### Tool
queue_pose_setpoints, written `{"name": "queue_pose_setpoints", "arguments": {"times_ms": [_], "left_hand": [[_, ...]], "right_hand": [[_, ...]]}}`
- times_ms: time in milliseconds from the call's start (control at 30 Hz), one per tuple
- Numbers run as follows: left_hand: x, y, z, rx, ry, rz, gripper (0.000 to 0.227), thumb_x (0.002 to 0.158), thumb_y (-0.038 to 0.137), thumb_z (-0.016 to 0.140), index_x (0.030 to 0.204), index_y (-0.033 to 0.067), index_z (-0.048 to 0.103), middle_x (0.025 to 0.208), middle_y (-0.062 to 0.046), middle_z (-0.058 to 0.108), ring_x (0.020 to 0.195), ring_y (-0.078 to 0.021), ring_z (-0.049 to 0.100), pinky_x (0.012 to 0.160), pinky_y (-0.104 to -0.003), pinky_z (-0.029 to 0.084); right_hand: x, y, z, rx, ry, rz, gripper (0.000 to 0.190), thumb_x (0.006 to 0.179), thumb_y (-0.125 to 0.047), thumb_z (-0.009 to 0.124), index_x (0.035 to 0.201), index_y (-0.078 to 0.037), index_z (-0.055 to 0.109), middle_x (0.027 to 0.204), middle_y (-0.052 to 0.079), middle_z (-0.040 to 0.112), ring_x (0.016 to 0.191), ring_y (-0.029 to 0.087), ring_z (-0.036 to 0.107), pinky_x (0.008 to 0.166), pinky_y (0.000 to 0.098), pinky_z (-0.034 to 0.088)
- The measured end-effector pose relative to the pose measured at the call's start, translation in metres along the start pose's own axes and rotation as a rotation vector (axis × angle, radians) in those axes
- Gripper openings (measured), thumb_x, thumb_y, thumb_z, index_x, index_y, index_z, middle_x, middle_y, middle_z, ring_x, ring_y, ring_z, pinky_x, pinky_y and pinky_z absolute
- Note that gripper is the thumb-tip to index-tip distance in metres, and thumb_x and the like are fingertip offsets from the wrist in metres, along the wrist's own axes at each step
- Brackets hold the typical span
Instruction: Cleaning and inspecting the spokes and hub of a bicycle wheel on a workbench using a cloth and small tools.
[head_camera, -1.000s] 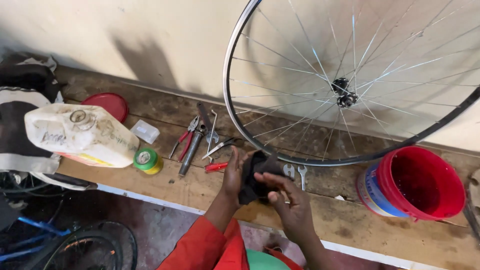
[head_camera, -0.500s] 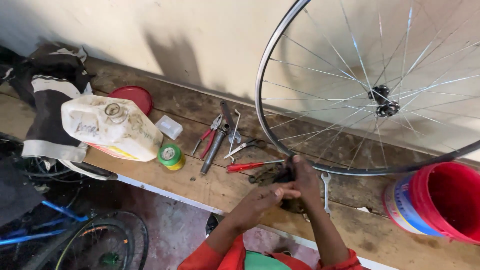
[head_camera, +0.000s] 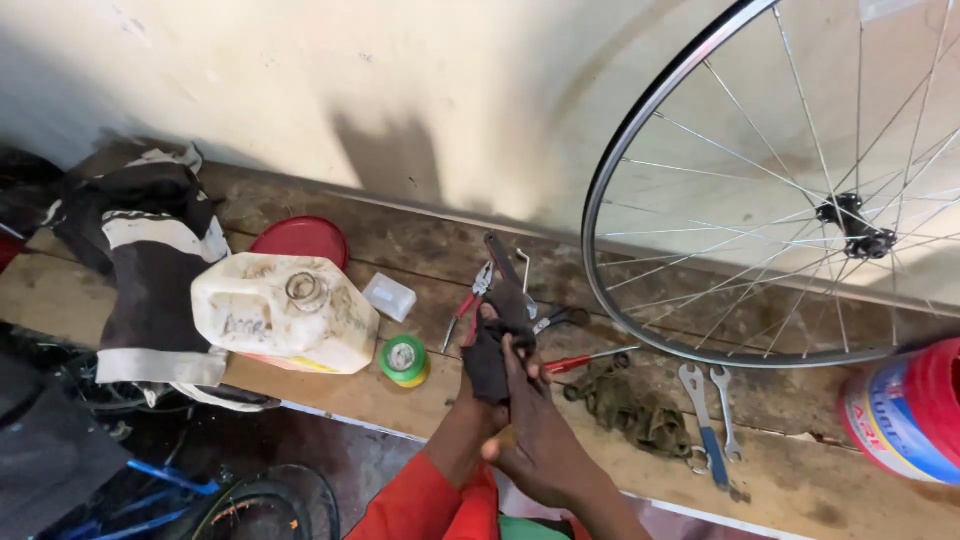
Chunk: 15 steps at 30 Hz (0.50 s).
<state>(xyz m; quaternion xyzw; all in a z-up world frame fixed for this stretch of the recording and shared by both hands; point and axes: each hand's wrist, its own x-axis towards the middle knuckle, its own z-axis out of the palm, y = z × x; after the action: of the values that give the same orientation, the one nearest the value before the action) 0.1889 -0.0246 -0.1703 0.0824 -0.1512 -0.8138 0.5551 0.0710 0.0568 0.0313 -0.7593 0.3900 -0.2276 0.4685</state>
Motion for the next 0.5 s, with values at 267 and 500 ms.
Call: {"name": "queue_pose_setpoints", "arguments": {"times_ms": [267,500], "left_hand": [[-0.013,0.101,0.074,0.952,1.030,0.302,0.047,0.092,0.055,0.051,0.074,0.0126,0.061,0.067,-0.004,0.063,0.063,-0.0133,0.056,0.058,-0.031,0.043],[0.010,0.148,0.091,1.359,1.231,0.111,0.082,0.090,0.054,0.050,0.144,-0.0026,0.024,0.145,-0.030,0.035,0.132,-0.0486,0.035,0.101,-0.056,0.035]], "right_hand": [[0.004,0.044,-0.002,0.794,0.381,0.025,0.053,0.098,-0.038,0.045,0.109,0.009,0.067,0.047,0.011,0.060,0.044,0.023,0.064,0.059,0.0363,0.057],[-0.020,0.078,0.002,0.614,0.719,0.552,0.028,0.097,-0.021,0.056,0.102,0.004,0.069,0.069,0.020,0.068,0.064,0.026,0.064,0.070,0.0382,0.057]]}}
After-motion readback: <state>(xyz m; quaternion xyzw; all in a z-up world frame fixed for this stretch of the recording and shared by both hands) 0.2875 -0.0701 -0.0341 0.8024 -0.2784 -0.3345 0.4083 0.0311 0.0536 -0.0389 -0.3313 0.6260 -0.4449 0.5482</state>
